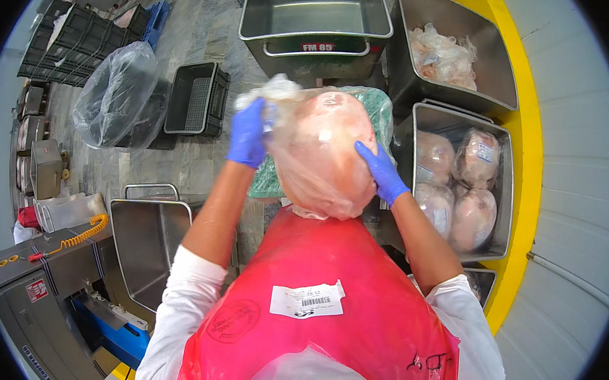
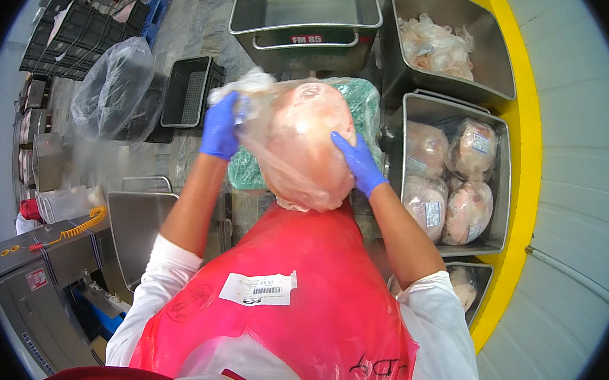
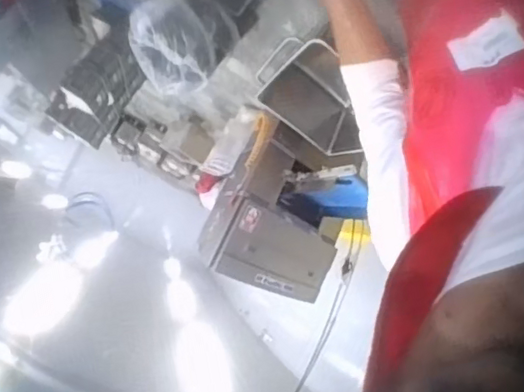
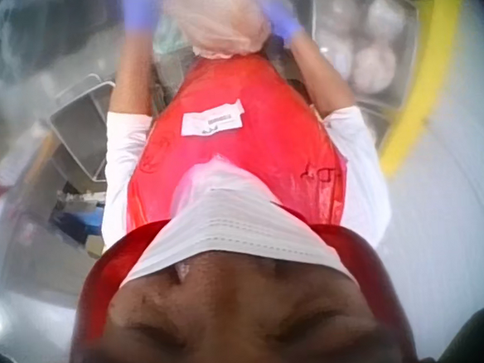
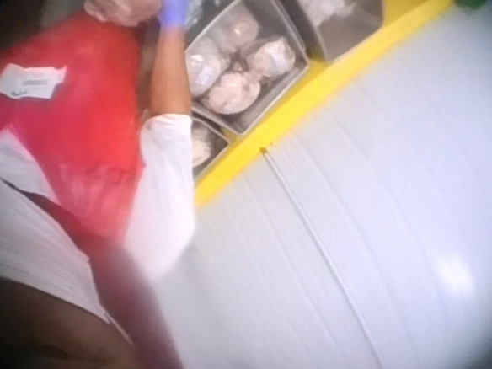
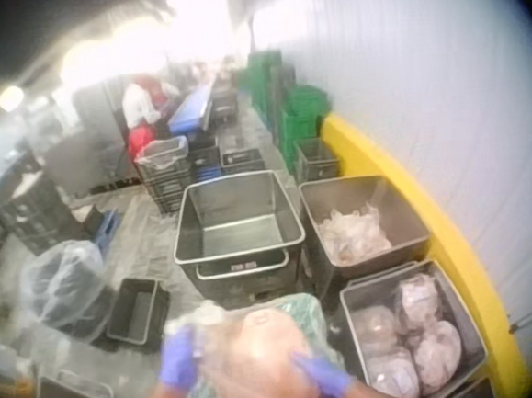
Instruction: The person unwraps a large piece of meat from plastic, trims fat and connective tissue using a knife, and places the trimmed meat into a metal bin. The process is repeated with another piece of meat.
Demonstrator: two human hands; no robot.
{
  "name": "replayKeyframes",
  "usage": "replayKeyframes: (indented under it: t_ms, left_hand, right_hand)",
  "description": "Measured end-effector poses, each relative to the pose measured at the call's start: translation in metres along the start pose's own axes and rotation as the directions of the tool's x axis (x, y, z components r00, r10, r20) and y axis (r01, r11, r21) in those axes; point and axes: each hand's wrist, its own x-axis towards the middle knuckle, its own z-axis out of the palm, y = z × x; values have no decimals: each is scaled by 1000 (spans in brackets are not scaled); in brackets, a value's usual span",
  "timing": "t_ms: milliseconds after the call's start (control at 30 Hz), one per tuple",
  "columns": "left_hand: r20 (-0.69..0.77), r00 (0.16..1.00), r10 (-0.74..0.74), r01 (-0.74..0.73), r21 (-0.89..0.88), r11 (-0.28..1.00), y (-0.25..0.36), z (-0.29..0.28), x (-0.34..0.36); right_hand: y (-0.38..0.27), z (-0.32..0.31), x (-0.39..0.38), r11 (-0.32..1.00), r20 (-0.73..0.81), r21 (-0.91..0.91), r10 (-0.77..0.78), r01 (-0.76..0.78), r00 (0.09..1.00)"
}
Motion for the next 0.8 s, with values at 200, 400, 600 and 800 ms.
replayKeyframes:
  t_ms: [200, 400, 600, 800]
  left_hand:
    - [-151, 985, -82, 66, -105, 992, 39, -195, 1]
    - [-385, 923, -5, 10, 11, 1000, 70, -270, -26]
    - [-450, 850, 272, -19, 490, 872, 33, -240, 15]
    - [64, 994, 87, -105, 763, 638, -117, -139, 62]
  right_hand:
    - [41, -61, 20, 998, -163, -65, -6, -5, 987]
    - [83, -88, 16, 988, -273, -150, -74, 33, 959]
    - [76, -49, -8, 434, -36, -840, -643, 325, 765]
    - [28, 29, 14, 20, 226, -937, -729, 349, 646]
